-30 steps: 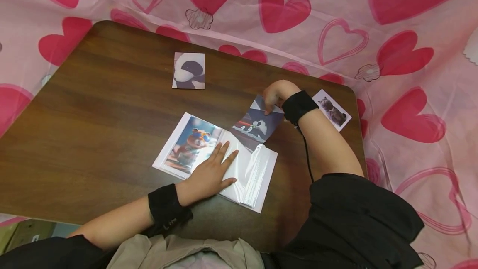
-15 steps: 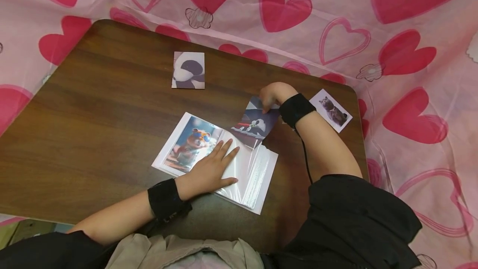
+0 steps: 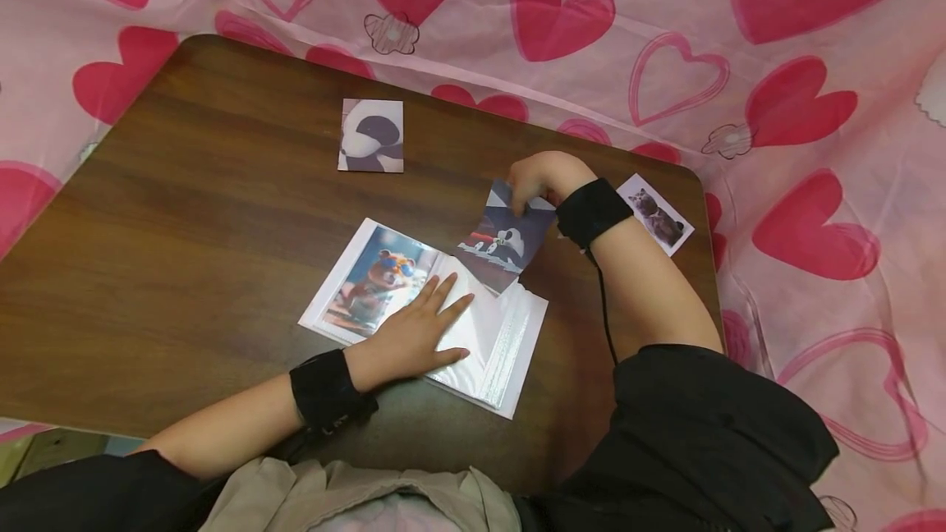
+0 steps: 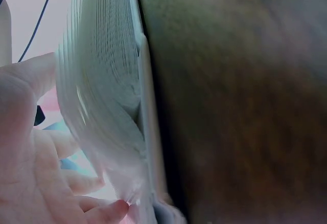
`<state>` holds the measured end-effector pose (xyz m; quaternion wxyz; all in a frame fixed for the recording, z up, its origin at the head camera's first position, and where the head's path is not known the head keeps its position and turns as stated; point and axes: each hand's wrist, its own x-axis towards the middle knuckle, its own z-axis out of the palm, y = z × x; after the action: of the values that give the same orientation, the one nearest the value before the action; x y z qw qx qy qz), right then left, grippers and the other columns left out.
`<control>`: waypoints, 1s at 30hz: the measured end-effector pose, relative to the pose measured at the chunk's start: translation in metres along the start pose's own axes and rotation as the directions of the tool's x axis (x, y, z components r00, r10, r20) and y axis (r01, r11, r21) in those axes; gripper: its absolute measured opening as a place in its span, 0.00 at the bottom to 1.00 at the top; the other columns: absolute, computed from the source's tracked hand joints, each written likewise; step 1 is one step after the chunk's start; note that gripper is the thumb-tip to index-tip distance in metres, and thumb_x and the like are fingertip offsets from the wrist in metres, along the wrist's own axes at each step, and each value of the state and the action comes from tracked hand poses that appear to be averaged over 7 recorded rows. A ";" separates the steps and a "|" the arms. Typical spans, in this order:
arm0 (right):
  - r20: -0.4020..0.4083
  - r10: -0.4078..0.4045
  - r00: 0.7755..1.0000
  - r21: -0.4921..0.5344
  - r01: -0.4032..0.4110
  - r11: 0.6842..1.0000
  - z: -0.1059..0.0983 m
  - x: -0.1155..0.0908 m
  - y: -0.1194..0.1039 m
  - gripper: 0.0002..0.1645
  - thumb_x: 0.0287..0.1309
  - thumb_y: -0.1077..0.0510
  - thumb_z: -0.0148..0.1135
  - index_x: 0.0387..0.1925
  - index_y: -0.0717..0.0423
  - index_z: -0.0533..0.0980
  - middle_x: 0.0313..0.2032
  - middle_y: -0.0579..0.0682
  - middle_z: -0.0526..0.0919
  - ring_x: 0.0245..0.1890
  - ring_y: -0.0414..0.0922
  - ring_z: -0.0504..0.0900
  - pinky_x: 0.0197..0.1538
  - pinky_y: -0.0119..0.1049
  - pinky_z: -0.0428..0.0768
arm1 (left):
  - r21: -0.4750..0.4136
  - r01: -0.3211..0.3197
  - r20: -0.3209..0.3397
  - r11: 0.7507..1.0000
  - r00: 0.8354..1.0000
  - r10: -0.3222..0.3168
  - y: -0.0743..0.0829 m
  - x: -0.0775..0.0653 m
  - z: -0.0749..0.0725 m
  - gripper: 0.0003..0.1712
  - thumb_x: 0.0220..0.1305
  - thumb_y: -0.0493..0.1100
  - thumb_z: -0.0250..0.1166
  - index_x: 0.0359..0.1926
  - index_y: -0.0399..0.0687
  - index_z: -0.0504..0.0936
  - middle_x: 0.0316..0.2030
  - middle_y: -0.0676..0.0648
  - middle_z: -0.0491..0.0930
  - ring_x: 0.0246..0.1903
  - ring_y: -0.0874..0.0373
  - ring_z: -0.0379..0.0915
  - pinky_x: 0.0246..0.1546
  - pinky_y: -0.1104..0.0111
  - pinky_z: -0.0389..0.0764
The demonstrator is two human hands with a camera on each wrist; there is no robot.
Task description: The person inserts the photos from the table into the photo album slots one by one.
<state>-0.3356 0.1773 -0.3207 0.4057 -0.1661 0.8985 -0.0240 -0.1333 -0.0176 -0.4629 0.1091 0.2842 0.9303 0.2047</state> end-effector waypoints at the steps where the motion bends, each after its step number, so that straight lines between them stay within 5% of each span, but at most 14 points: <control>1: -0.010 -0.008 1.000 -0.008 0.008 1.000 -0.001 0.000 0.000 0.23 0.57 0.62 0.61 0.52 0.70 0.74 0.46 0.57 0.75 0.46 0.50 0.74 0.48 0.42 0.80 | 0.000 -0.003 -0.002 1.000 1.000 0.003 0.000 -0.001 -0.001 0.45 0.68 0.62 0.66 0.78 0.51 0.62 0.81 0.35 0.48 0.80 0.33 0.47 0.64 0.41 0.75; 8: 0.072 -0.019 0.997 0.162 0.007 0.987 -0.004 0.002 0.001 0.07 0.59 0.63 0.63 0.36 0.61 0.73 0.26 0.43 0.71 0.23 0.37 0.70 0.29 0.30 0.71 | 0.002 -0.007 -0.001 1.000 1.000 0.007 0.001 -0.001 -0.001 0.45 0.67 0.62 0.66 0.78 0.51 0.63 0.81 0.34 0.48 0.79 0.31 0.47 0.64 0.41 0.76; 17: 0.163 -0.122 0.979 0.288 0.071 0.955 -0.005 0.014 0.008 0.04 0.64 0.64 0.60 0.37 0.62 0.79 0.27 0.41 0.83 0.29 0.34 0.82 0.38 0.28 0.81 | -0.002 -0.001 -0.001 1.000 1.000 0.001 0.002 -0.001 0.001 0.45 0.68 0.62 0.65 0.79 0.52 0.62 0.81 0.33 0.48 0.80 0.32 0.45 0.65 0.41 0.75; 21: 0.105 -0.090 0.990 0.293 0.056 0.954 -0.001 0.020 0.008 0.10 0.66 0.63 0.62 0.45 0.66 0.77 0.33 0.44 0.83 0.34 0.37 0.81 0.43 0.31 0.81 | -0.007 0.001 0.001 1.000 1.000 -0.001 0.003 -0.001 -0.001 0.45 0.69 0.63 0.64 0.79 0.52 0.61 0.81 0.33 0.48 0.80 0.32 0.44 0.67 0.43 0.74; 26: -0.001 -0.081 0.997 0.222 0.079 0.972 0.009 0.033 0.003 0.10 0.64 0.63 0.66 0.44 0.66 0.78 0.34 0.46 0.80 0.34 0.40 0.78 0.42 0.32 0.78 | -0.013 -0.005 0.014 1.000 1.000 0.005 0.005 -0.001 -0.004 0.45 0.70 0.64 0.63 0.80 0.53 0.59 0.81 0.34 0.48 0.80 0.33 0.44 0.67 0.42 0.74; 30: 0.021 -0.120 0.993 0.200 0.114 0.973 0.016 0.039 -0.004 0.08 0.64 0.63 0.67 0.41 0.65 0.79 0.32 0.45 0.79 0.32 0.39 0.78 0.41 0.31 0.78 | -0.024 0.006 0.040 1.000 0.999 -0.005 0.007 -0.001 -0.008 0.46 0.71 0.64 0.61 0.80 0.53 0.57 0.82 0.35 0.45 0.81 0.34 0.42 0.68 0.41 0.72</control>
<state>-0.3463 0.1629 -0.3589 0.4329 -0.1778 0.8734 -0.1348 -0.1316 -0.0158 -0.4527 0.1317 0.2843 0.9262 0.2098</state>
